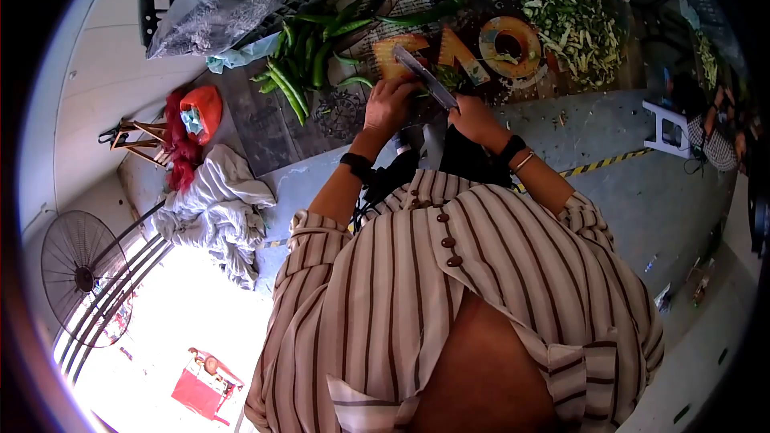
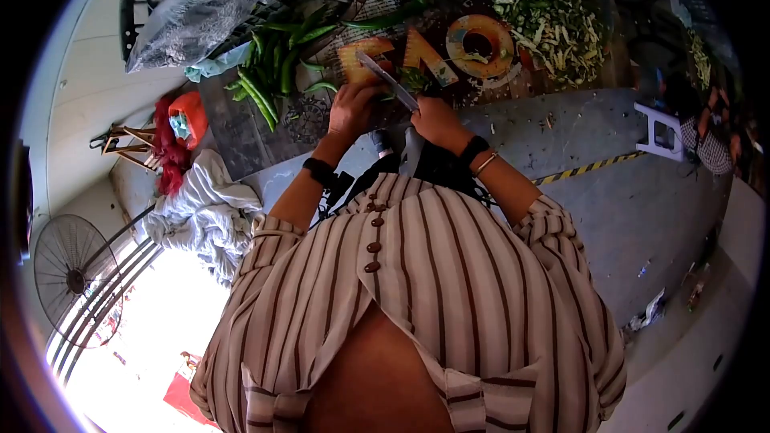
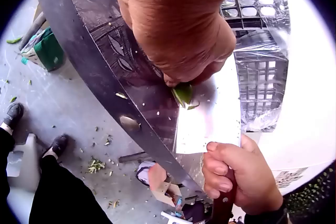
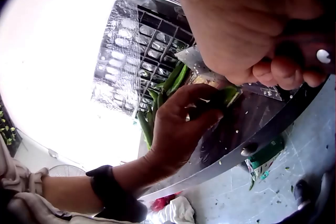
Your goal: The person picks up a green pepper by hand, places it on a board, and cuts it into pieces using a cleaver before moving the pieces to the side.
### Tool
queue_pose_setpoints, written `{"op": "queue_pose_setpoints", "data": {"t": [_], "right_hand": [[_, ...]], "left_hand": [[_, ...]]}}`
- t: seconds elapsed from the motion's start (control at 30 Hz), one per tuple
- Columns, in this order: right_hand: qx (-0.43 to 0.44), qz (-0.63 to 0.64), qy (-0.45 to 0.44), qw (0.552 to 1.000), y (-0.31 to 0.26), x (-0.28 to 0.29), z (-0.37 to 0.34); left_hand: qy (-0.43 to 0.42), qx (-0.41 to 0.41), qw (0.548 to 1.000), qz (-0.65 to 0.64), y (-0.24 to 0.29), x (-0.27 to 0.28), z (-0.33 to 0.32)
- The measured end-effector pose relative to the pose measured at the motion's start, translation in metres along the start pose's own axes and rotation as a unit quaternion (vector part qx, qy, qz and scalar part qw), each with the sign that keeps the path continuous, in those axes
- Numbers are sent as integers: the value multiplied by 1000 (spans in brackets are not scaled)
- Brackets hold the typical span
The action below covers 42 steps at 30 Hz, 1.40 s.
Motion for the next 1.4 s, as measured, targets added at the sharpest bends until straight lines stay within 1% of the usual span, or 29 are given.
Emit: {"op": "queue_pose_setpoints", "data": {"t": [0.03,0.1,0.13,0.2,0.23,0.3,0.33,0.4,0.5,0.53,0.6,0.63,0.7,0.73,0.77,0.8,0.83,0.9,0.93,1.0,1.03,1.1,1.13,1.2,1.4], "right_hand": [[0,0,0,1000,0,1,0],[-9,2,-8,1000,1,1,0],[-9,2,-9,1000,2,1,0],[-9,24,-21,999,4,-1,1],[-9,25,-20,999,3,0,1],[-5,17,-13,1000,2,1,0],[-5,18,-12,1000,1,2,0],[-17,38,-29,999,3,0,0],[-5,44,-21,999,2,0,0],[-5,45,-18,999,2,1,1],[-12,22,-21,999,5,-1,1],[-12,22,-22,999,9,-1,2],[22,54,-19,998,6,-1,4],[22,54,-18,998,5,0,4],[-52,149,-56,986,16,-5,3],[-126,242,-94,957,23,-11,-1],[-127,242,-95,957,19,-8,-3],[-114,363,-98,919,7,-1,-7],[-115,364,-96,919,4,2,-7],[-140,426,-111,887,0,0,-9],[-140,426,-111,887,-1,1,-9],[-158,457,-159,861,-4,-8,-12],[-158,457,-160,861,-6,-8,-12],[-178,477,-165,845,-8,-13,-15],[-186,478,-174,841,-6,-26,-16]], "left_hand": [[0,0,1000,0,-2,-2,-1],[26,53,997,-59,-13,-1,-3],[25,53,997,-58,-12,1,-3],[34,108,991,-65,-18,6,-4],[34,107,992,-65,-18,10,-2],[31,157,981,-113,-26,15,-1],[30,157,981,-112,-26,17,2],[52,176,971,-155,-31,20,5],[33,181,964,-190,-38,12,5],[32,179,965,-190,-43,10,6],[56,233,957,-165,-59,8,-1],[56,234,957,-165,-60,4,-1],[43,215,969,-111,-55,2,1],[43,215,969,-110,-53,1,2],[41,238,965,-104,-54,-1,1],[38,261,960,-98,-55,-2,-1],[37,263,959,-97,-54,-1,0],[21,281,954,-101,-54,-3,2],[20,280,954,-102,-53,-3,3],[2,287,952,-108,-52,-5,4],[2,286,952,-108,-52,-5,4],[2,274,957,-99,-51,-4,5],[2,274,957,-98,-52,-5,5],[0,292,950,-109,-55,-8,2],[13,315,943,-103,-53,-6,2]]}}
Point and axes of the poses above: each hand's wrist, its own z-axis towards the middle knuckle, its own x-axis out of the back of the hand, y = z × x, the point moved 9 cm from there along z, towards the middle knuckle, and after that the axes turned 6 degrees about -x, right-handed, at the moved point
